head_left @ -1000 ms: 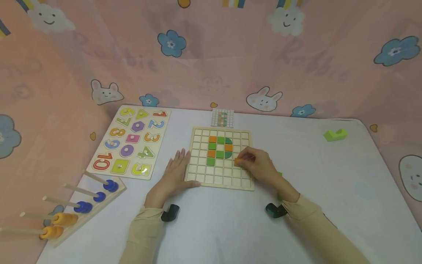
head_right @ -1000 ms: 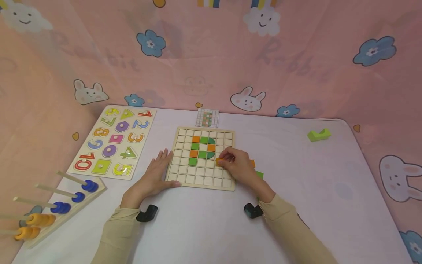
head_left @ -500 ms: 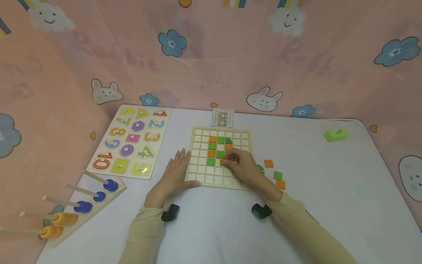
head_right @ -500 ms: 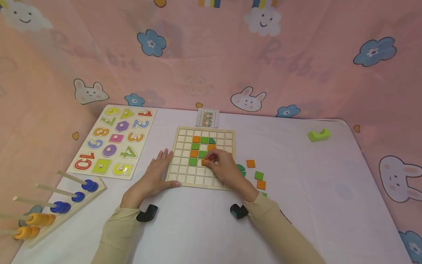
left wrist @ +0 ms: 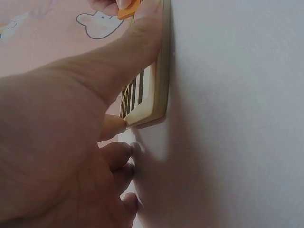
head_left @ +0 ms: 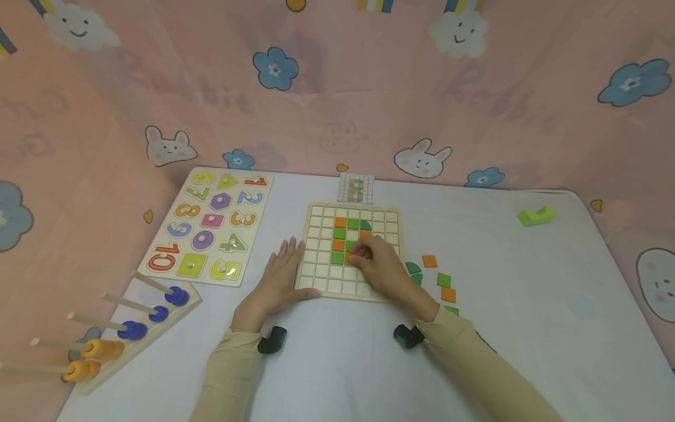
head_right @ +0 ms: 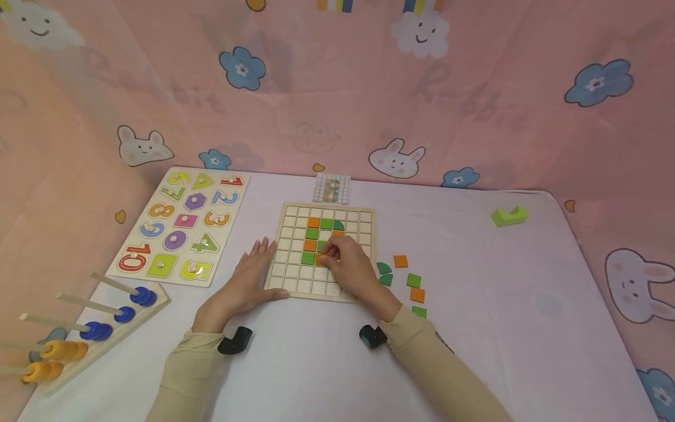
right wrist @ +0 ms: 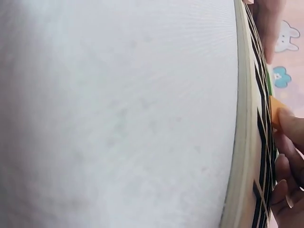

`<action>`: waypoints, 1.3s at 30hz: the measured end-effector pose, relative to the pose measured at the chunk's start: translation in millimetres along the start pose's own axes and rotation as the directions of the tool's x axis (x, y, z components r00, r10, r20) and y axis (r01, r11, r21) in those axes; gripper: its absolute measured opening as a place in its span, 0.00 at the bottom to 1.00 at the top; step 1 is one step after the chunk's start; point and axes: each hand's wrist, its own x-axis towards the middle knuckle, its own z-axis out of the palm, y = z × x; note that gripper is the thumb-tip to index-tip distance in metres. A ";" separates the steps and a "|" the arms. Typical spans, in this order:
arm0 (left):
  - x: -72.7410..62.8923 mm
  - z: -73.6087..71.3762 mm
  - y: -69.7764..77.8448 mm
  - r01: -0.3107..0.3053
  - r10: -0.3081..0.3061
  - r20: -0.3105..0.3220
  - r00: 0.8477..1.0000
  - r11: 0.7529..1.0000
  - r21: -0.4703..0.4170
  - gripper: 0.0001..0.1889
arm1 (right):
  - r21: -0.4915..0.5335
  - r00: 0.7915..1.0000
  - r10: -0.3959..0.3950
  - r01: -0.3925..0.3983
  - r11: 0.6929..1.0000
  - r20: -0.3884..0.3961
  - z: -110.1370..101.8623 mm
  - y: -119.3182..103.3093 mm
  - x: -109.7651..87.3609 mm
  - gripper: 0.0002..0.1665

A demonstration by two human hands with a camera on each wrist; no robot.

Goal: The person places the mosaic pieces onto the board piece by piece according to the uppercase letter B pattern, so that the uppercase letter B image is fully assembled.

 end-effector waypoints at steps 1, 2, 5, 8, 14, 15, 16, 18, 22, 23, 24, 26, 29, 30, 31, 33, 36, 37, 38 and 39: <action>0.1 0.0 0.0 0.000 0.000 0.001 1.000 1.000 0.000 0.63 | -0.005 1.000 -0.003 0.003 1.000 -0.004 0.3 0.1 0.0 0.06; 0.1 0.0 0.1 0.000 0.000 0.000 1.000 1.000 0.000 0.63 | -0.015 1.000 -0.010 0.010 1.000 -0.009 0.7 0.6 0.2 0.05; 0.3 0.0 0.2 0.004 -0.004 0.000 1.000 1.000 0.001 0.63 | -0.049 0.999 -0.041 0.040 0.998 -0.027 0.7 2.3 0.2 0.03; 0.1 0.2 0.6 0.003 -0.003 -0.005 1.000 1.000 -0.002 0.63 | -0.080 0.996 -0.074 0.070 0.994 -0.040 0.9 3.7 0.8 0.04; -0.6 -0.4 1.6 0.012 -0.012 0.002 1.000 1.000 -0.007 0.63 | -0.081 0.997 -0.067 0.064 0.995 -0.038 -0.7 3.9 0.0 0.03; -0.6 -0.2 1.4 0.014 -0.014 0.002 1.000 1.000 -0.006 0.63 | -0.079 0.997 -0.063 0.060 0.995 -0.034 -1.2 3.8 -0.3 0.02; -0.6 -0.1 1.1 0.013 -0.013 0.000 1.000 1.000 -0.003 0.63 | -0.076 0.998 -0.060 0.057 0.995 -0.031 -1.6 3.9 -0.7 0.02; -0.4 0.4 0.8 0.012 -0.012 -0.003 1.000 1.000 0.002 0.63 | -0.072 0.998 -0.058 0.056 0.996 -0.023 -2.7 4.3 -1.2 0.02; 0.6 1.3 0.2 0.010 -0.010 -0.006 1.000 1.000 0.010 0.63 | -0.036 0.998 -0.063 0.063 0.997 0.008 -5.6 5.9 -1.4 0.04; 0.7 1.3 0.4 0.010 -0.010 -0.006 1.000 1.000 0.009 0.63 | -0.027 0.997 -0.070 0.071 0.997 0.019 -6.9 6.7 -1.4 0.05; 0.8 1.3 0.5 0.010 -0.010 -0.007 1.000 1.000 0.009 0.63 | -0.019 0.997 -0.077 0.077 0.997 0.028 -8.2 7.5 -1.2 0.06; 1.1 1.4 0.3 0.008 -0.008 -0.008 1.000 1.000 0.009 0.63 | -0.008 0.995 -0.093 0.094 0.996 0.048 -11.5 9.3 -0.6 0.08; 1.0 1.0 0.9 0.005 -0.005 -0.008 1.000 1.000 0.006 0.63 | -0.013 0.992 -0.106 0.107 0.994 0.070 -18.8 14.1 -1.3 0.11; 1.3 1.0 0.7 0.004 -0.004 -0.008 1.000 1.000 0.006 0.63 | -0.016 0.992 -0.102 0.104 0.994 0.075 -21.6 15.8 -2.0 0.12; 1.4 0.9 0.7 0.002 -0.002 -0.009 1.000 1.000 0.004 0.63 | -0.017 0.992 -0.099 0.100 0.995 0.080 -24.6 18.1 -2.9 0.13; 1.1 0.4 1.0 0.000 0.000 -0.008 1.000 1.000 0.002 0.63 | -0.017 0.992 -0.083 0.085 0.996 0.091 -31.1 23.5 -5.8 0.15; 1.1 0.3 0.7 0.001 -0.001 -0.007 1.000 1.000 -0.002 0.64 | -0.010 0.993 -0.061 0.062 0.998 0.102 -41.8 29.5 -11.4 0.19; 0.7 0.2 0.8 0.000 0.000 -0.008 1.000 1.000 0.000 0.64 | -0.005 0.993 -0.058 0.059 0.998 0.106 -45.9 31.4 -13.4 0.20; 0.6 0.2 0.8 0.002 -0.002 -0.006 1.000 1.000 0.000 0.64 | -0.002 0.992 -0.048 0.048 0.999 0.113 -50.2 33.2 -15.7 0.21; 0.7 0.3 0.8 0.006 -0.006 -0.003 1.000 1.000 0.000 0.64 | 0.004 0.992 -0.031 0.031 1.000 0.121 -54.8 34.7 -18.3 0.23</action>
